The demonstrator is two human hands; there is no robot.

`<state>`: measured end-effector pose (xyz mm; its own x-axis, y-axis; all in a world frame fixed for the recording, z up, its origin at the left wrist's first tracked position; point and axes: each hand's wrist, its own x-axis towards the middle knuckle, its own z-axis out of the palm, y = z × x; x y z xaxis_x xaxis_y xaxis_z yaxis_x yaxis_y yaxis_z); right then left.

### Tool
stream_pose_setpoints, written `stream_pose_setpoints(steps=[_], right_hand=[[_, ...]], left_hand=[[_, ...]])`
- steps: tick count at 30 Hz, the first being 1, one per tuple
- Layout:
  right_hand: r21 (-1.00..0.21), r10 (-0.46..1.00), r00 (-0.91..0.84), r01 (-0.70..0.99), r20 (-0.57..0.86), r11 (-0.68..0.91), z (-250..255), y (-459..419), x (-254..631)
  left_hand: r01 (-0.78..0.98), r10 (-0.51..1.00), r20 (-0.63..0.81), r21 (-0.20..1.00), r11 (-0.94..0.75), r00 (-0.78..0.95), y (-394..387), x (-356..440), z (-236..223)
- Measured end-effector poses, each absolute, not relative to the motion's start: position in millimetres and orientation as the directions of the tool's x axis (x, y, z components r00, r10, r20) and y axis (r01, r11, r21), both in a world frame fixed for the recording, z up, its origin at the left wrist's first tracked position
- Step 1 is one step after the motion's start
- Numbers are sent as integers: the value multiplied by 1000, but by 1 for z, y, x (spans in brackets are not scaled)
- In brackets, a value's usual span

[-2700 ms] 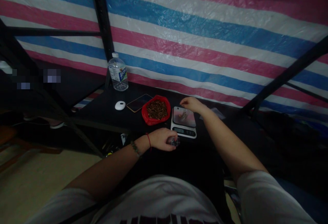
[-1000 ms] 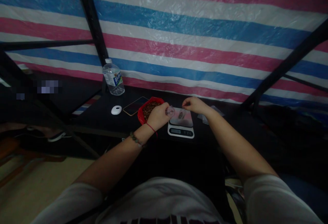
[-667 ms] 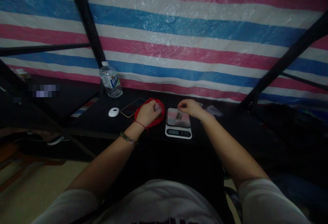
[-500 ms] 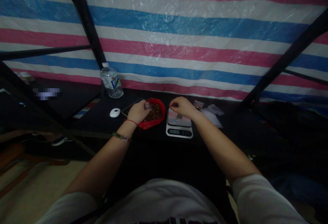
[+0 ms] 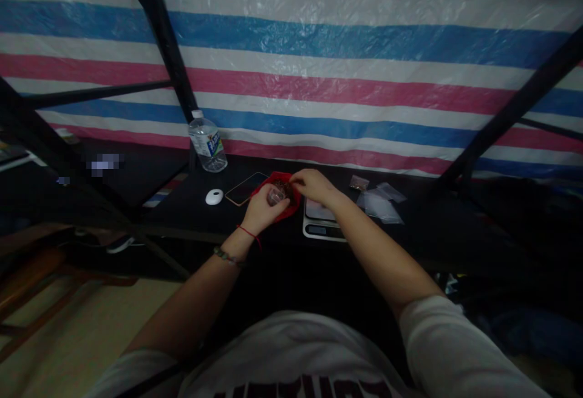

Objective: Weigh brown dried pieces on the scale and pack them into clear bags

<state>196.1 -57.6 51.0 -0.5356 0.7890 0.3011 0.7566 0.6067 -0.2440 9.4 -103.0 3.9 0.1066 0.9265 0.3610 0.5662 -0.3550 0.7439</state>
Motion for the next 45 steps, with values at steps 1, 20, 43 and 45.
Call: stream_pose_setpoints(steps=[1,20,43,45], right_hand=[[-259,798,-491,768,349,586,52,-64,208],[-528,886,-107,768,451,362,-21,-93,281],[-416,833,-292,759,470,501,14,-50,237],[-488,887,-159,786,434,380,8,-60,263]], left_hand=[[551,923,362,747,-373,134,-105,14,2],[265,851,278,867,-422,445,-126,25,-30],[280,800,302,824,-493,519,-125,25,-38],[287,803,284,828,-481,525,-125,25,-39]])
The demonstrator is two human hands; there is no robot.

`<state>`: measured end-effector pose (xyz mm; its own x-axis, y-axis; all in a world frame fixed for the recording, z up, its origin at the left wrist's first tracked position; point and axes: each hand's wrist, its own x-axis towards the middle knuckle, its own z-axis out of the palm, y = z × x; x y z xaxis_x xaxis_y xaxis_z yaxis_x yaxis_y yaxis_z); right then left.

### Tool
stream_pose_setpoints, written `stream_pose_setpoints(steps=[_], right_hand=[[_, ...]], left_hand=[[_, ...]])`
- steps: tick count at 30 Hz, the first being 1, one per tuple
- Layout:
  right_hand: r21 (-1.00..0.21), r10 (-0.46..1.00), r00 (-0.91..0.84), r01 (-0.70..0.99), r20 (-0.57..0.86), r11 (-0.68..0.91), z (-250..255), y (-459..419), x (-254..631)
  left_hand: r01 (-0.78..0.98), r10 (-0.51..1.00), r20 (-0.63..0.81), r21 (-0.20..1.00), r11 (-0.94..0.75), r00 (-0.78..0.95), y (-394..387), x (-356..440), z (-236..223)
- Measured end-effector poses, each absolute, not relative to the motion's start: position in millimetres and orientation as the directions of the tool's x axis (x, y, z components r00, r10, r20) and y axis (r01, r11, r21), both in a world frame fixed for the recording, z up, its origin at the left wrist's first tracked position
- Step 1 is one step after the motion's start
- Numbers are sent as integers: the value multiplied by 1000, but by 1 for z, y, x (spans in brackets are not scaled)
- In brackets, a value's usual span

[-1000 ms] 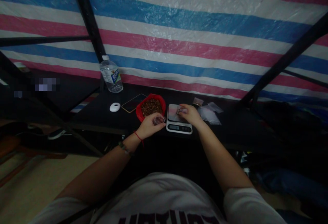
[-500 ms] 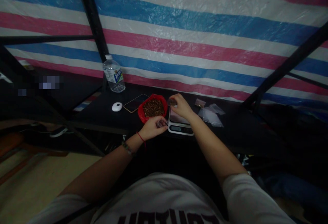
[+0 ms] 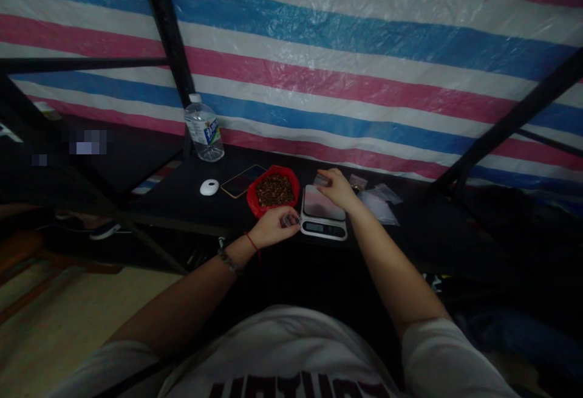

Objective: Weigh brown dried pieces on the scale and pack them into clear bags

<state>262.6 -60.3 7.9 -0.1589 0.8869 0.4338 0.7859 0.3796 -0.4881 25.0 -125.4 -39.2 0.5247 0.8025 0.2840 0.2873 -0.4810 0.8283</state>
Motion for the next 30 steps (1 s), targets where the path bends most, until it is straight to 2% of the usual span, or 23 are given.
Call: stream_pose_setpoints(steps=[3,7,9,13,15,17,19,21,23,25,27,30], right_hand=[[-589,918,-27,760,395,275,-6,-76,293],[-703,911,1,636,412,317,-27,-87,306],[-692,912,-11,648,409,318,-36,-89,303],[-578,911,-70,752,406,316,-41,-88,295],[-548,885,-58,766,462,336,-35,-91,295],[-571,846,1,738,533,359,-25,-97,296],[-644,836,44,659,548,388,-13,-108,294],[-756,877,22,518,480,400,-2,-123,287],[-872,930,-65,330,361,362,4,-138,274],[-959,950,-217,121,225,255,7,-153,259],[-993,927,-359,-20,112,112,8,-163,246],[-998,911,-410,-63,36,11,10,-170,238]], left_hand=[[293,797,266,829,-477,542,-126,26,-41],[300,794,266,823,-482,546,-126,27,-43],[290,798,273,829,-478,537,-127,28,-44],[281,780,327,801,-528,534,-131,28,-41],[284,760,378,765,-578,529,-133,28,-38],[283,742,435,730,-622,510,-135,28,-33],[262,726,494,708,-655,478,-136,29,-25],[208,697,559,693,-690,448,-137,33,-15],[146,649,623,663,-734,437,-137,40,-3],[104,601,669,626,-773,438,-136,50,9],[69,556,707,590,-804,437,-133,61,21],[50,465,705,523,-851,535,-120,67,36]])
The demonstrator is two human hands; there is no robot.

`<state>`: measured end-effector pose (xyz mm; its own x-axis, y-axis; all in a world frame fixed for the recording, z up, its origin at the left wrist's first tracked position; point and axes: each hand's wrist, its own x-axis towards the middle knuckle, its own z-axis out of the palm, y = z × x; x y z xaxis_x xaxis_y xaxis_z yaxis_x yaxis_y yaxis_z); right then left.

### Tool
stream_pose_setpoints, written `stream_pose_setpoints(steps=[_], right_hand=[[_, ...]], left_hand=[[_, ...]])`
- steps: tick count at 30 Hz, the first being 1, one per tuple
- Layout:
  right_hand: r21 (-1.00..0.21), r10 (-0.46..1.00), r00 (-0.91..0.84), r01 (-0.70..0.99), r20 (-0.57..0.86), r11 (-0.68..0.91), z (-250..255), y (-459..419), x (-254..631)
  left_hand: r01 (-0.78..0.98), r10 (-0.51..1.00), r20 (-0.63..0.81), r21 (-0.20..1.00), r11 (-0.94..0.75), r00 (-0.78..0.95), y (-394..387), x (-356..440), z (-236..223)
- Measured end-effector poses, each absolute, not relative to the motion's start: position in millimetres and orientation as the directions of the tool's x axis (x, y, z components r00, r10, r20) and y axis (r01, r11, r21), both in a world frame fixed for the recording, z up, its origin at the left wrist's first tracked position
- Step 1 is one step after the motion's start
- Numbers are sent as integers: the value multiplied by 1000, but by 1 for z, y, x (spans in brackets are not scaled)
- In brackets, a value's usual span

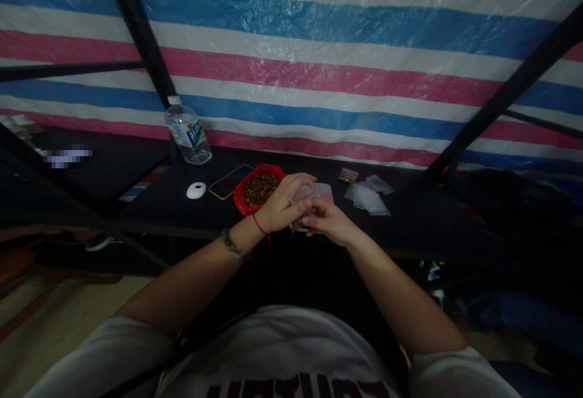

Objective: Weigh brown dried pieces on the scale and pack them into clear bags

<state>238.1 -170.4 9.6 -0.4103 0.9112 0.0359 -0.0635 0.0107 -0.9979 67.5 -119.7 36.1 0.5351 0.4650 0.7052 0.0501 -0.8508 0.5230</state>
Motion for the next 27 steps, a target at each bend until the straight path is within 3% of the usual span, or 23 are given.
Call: stream_pose_setpoints(steps=[2,3,5,7,9,11,14,27], right_hand=[[-997,932,-359,-72,41,16,13,-170,242],[-996,945,-323,-86,52,26,16,-168,247],[-991,966,-246,-128,75,44,21,-165,258],[-983,979,-179,-169,98,68,25,-161,270],[-978,984,-133,-187,120,94,27,-158,277],[-977,984,-116,-180,135,113,29,-158,281],[-978,981,-123,-164,147,126,33,-160,283],[-951,979,-11,-241,202,193,52,-165,311]], left_hand=[[70,470,671,532,-844,573,-102,60,43],[116,541,647,579,-807,538,-92,53,46],[372,738,514,643,-669,438,-69,34,47],[683,865,321,531,-502,386,-50,15,42],[827,888,108,330,-456,447,-38,4,32],[846,864,22,189,-498,503,-33,2,20],[827,829,-44,107,-551,558,-31,10,8],[890,863,-216,94,-447,456,-8,20,25]])
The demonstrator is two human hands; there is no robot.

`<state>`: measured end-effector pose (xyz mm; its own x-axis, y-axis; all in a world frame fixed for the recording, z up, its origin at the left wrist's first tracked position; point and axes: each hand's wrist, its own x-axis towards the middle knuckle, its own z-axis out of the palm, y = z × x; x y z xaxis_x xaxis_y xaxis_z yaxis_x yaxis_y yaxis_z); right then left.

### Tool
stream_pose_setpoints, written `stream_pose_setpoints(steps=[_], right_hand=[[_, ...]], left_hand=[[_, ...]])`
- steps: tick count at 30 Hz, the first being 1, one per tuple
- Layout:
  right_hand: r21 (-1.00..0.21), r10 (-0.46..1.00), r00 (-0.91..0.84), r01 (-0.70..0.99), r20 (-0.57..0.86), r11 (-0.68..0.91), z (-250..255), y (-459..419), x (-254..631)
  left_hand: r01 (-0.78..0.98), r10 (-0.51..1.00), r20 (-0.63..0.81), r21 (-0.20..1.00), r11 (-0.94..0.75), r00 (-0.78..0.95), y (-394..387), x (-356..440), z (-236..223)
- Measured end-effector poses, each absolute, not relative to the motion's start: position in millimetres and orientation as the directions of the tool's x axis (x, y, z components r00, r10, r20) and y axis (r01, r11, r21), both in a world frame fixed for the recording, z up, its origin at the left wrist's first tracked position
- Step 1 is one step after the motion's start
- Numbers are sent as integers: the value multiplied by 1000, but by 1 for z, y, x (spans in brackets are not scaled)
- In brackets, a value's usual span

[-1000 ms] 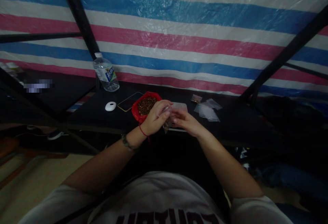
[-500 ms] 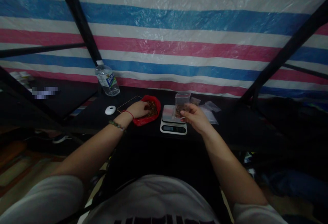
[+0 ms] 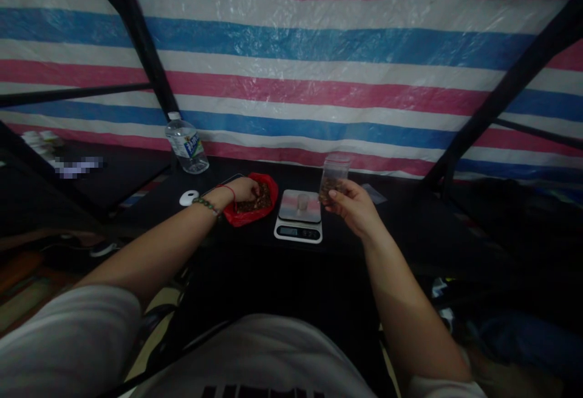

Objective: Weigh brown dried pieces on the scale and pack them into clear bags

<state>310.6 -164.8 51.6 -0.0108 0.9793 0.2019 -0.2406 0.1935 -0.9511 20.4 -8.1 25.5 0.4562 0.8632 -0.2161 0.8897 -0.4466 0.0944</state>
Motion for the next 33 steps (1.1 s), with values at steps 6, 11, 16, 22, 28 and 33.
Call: stream_pose_setpoints(steps=[6,11,16,22,28,33], right_hand=[[-956,986,4,-246,165,161,53,-166,317],[-957,988,15,-247,152,151,52,-165,322],[-959,989,20,-242,147,147,48,-163,325],[-963,992,28,-238,123,126,46,-163,326],[-964,991,24,-232,130,132,45,-161,329],[-961,991,15,-241,134,133,45,-161,328]], left_hand=[[887,864,-209,36,-461,457,6,21,33],[844,840,-82,89,-529,536,-6,39,51],[643,680,64,271,-716,730,-27,87,65],[525,542,62,174,-833,838,-36,128,58],[476,491,67,161,-864,869,-35,137,50],[469,477,41,128,-874,878,-32,140,50]])
